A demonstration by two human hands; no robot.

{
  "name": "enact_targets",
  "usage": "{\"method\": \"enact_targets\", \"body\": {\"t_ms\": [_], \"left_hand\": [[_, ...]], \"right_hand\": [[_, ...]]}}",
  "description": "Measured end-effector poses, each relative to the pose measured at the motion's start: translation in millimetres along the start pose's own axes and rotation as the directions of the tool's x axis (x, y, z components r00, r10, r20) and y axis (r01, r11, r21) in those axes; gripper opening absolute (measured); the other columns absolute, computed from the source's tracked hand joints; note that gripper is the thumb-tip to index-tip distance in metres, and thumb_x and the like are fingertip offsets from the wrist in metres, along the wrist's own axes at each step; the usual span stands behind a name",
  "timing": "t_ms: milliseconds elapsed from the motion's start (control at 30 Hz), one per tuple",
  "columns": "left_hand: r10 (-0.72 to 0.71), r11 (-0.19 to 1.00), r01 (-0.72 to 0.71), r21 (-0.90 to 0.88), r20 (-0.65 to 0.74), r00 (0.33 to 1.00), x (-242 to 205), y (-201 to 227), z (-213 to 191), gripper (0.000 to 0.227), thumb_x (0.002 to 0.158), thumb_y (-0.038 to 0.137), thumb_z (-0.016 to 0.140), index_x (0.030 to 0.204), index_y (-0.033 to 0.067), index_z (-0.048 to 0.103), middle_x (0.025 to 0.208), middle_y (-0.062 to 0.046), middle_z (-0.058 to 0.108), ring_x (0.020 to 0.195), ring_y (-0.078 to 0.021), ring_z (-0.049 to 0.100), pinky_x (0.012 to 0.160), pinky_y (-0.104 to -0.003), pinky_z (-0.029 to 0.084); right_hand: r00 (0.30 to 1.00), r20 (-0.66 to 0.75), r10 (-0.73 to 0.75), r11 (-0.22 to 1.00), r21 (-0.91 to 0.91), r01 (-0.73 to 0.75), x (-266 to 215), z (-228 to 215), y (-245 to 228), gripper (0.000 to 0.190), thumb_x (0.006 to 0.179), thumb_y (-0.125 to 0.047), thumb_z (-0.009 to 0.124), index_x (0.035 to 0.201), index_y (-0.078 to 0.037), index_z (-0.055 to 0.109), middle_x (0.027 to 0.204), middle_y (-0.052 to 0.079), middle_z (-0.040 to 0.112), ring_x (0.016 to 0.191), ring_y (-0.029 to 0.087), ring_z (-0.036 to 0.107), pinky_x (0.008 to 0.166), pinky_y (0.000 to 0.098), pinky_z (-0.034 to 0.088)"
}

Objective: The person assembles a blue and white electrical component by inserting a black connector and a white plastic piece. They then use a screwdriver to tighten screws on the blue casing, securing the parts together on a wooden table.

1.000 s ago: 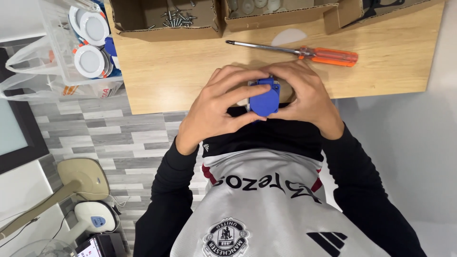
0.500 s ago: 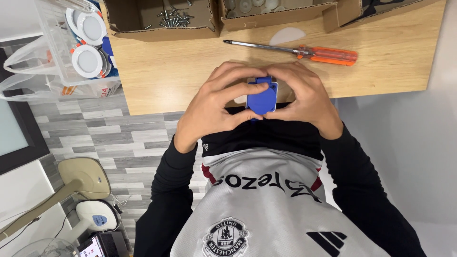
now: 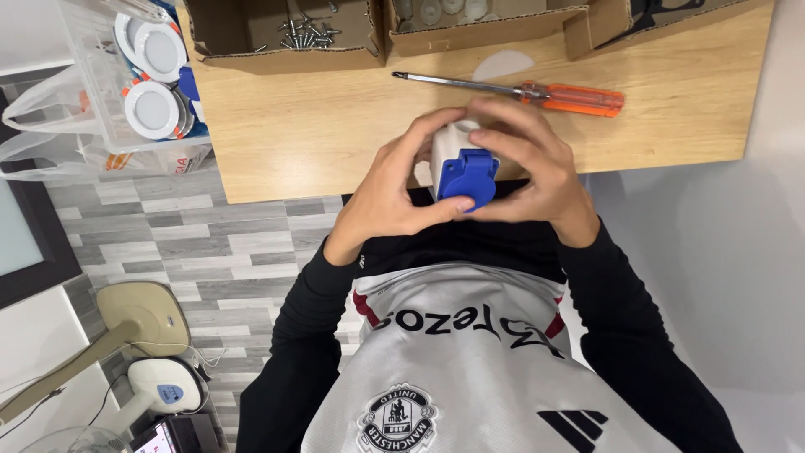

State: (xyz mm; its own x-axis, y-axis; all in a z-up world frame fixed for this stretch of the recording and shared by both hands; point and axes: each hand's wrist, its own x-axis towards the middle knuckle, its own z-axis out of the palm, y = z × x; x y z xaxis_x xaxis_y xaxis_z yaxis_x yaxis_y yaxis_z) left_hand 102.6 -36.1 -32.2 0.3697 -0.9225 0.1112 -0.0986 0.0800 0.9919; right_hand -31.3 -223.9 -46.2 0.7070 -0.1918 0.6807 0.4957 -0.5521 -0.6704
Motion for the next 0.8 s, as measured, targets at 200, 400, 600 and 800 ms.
{"method": "enact_targets", "body": {"t_ms": [200,400,600,800], "left_hand": [[0.075,0.996,-0.079,-0.031,-0.109,0.991,4,-8,0,0.098,0.088,0.026,0.103,0.165,0.0068,0.046,0.151,-0.014,0.066,0.128,-0.0189,0.07,0.11,-0.036,0.059],[0.12,0.992,-0.115,0.042,-0.122,0.985,3,-15,0,0.096,0.087,0.028,0.103,0.164,0.007,0.05,0.153,-0.013,0.065,0.125,-0.0216,0.073,0.109,-0.039,0.061],[0.133,0.991,-0.129,0.042,-0.096,0.986,0,-15,-4,0.092,0.091,0.025,0.1,0.164,0.0075,0.048,0.157,-0.014,0.061,0.138,-0.0265,0.066,0.116,-0.045,0.056],[0.167,0.986,-0.165,0.031,-0.076,0.983,-2,-14,-5,0.097,0.086,0.028,0.102,0.164,0.006,0.047,0.159,-0.015,0.059,0.145,-0.0286,0.06,0.123,-0.049,0.049]], "right_hand": [[0.983,0.131,0.126,0.975,0.166,-0.147,-12,-10,19,0.07,0.098,-0.034,0.086,0.143,0.015,0.065,0.143,0.038,0.065,0.132,0.053,0.067,0.11,0.0587,0.052],[0.978,0.149,0.146,0.954,0.239,-0.179,-9,-14,19,0.061,0.093,-0.02,0.091,0.139,0.014,0.069,0.14,0.039,0.065,0.126,0.045,0.07,0.107,0.0536,0.053],[0.977,0.158,0.144,0.959,0.222,-0.177,-4,-14,19,0.063,0.09,-0.022,0.095,0.138,0.011,0.072,0.139,0.036,0.065,0.12,0.04,0.07,0.104,0.0512,0.054],[0.953,0.228,0.2,0.95,0.195,-0.245,-5,-16,11,0.061,0.085,-0.022,0.098,0.136,0.003,0.075,0.142,0.031,0.064,0.122,0.036,0.068,0.11,0.0498,0.052]]}}
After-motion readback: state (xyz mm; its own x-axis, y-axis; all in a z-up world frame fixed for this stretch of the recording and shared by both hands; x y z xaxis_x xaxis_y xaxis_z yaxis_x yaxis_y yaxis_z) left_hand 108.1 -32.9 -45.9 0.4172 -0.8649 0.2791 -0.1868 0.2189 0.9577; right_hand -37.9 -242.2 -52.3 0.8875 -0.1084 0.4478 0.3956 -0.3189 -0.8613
